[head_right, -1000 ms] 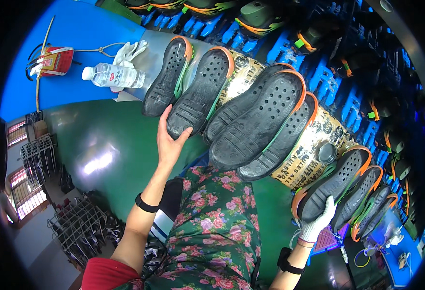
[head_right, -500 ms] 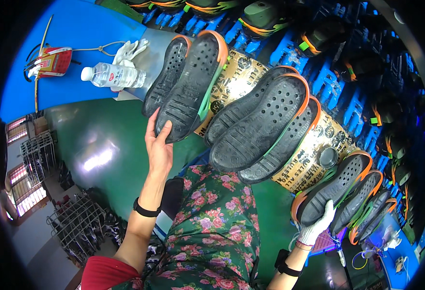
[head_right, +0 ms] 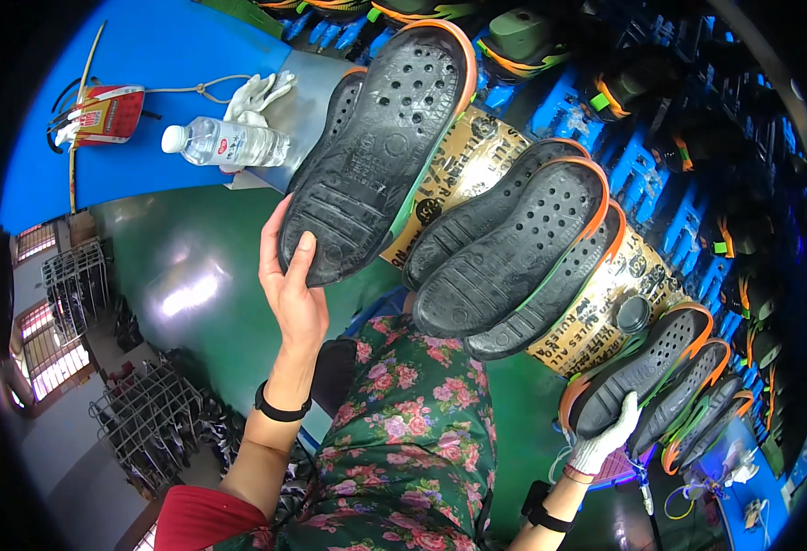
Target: Organize and inspect shoe soles on a conveyor belt and production line.
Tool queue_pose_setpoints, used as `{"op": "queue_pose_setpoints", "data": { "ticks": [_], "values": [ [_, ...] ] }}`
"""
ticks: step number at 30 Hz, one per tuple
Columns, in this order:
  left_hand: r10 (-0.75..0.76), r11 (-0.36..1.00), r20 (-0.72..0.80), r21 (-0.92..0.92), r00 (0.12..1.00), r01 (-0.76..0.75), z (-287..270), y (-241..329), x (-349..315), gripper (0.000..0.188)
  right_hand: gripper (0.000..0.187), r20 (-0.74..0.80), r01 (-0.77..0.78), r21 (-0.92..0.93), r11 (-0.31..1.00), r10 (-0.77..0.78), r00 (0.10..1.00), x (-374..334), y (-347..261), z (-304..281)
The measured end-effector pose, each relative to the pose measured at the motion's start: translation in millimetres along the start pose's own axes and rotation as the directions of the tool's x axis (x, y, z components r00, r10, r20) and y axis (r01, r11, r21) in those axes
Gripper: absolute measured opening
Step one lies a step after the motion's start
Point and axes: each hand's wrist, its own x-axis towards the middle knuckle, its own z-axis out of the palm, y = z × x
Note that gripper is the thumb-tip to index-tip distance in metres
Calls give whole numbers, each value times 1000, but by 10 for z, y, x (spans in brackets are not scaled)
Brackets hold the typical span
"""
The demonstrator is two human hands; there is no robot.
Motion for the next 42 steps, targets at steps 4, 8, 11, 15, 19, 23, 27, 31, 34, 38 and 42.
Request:
{"op": "queue_pose_setpoints", "data": {
  "ticks": [4,8,11,15,19,23,27,31,34,38,42],
  "values": [
    [-167,971,-18,-174,986,161,3,-49,-7,48,32,12,-7,-7,1000,7,1000,-1,-8,10],
    [-259,952,38,-161,965,262,-44,-284,2,51,33,-12,27,-25,999,-27,1000,15,6,-29],
    [-233,970,89,-44,968,238,-99,-438,-18,53,33,-4,28,-50,998,-28,1000,-47,-21,36],
    [-362,926,126,-64,924,371,-238,-524,-36,52,35,-62,103,-102,989,-110,992,24,40,-31],
    [-443,855,83,-260,893,448,-323,-467,-8,47,35,-33,133,-130,983,-138,990,5,65,8],
    [-388,855,-14,-380,922,354,-494,-700,105,24,37,-62,131,-125,983,-139,988,2,64,-16],
    [-491,826,-184,-411,852,387,-474,-791,301,24,36,-87,139,-150,979,-153,984,-7,56,-1],
    [-455,851,-187,-379,871,363,-538,-861,581,25,36,-69,95,-92,991,-102,992,7,60,-12],
    [-474,861,-102,-263,875,436,-703,-853,769,25,36,-69,112,-113,987,-120,990,-12,47,18],
    [-504,804,40,-344,863,486,-780,-647,834,26,37,-109,98,-109,989,-110,988,-54,32,77],
    [-445,781,157,-415,882,467,-626,-387,535,29,37,-111,85,-113,990,-98,989,20,50,-21]
  ]
}}
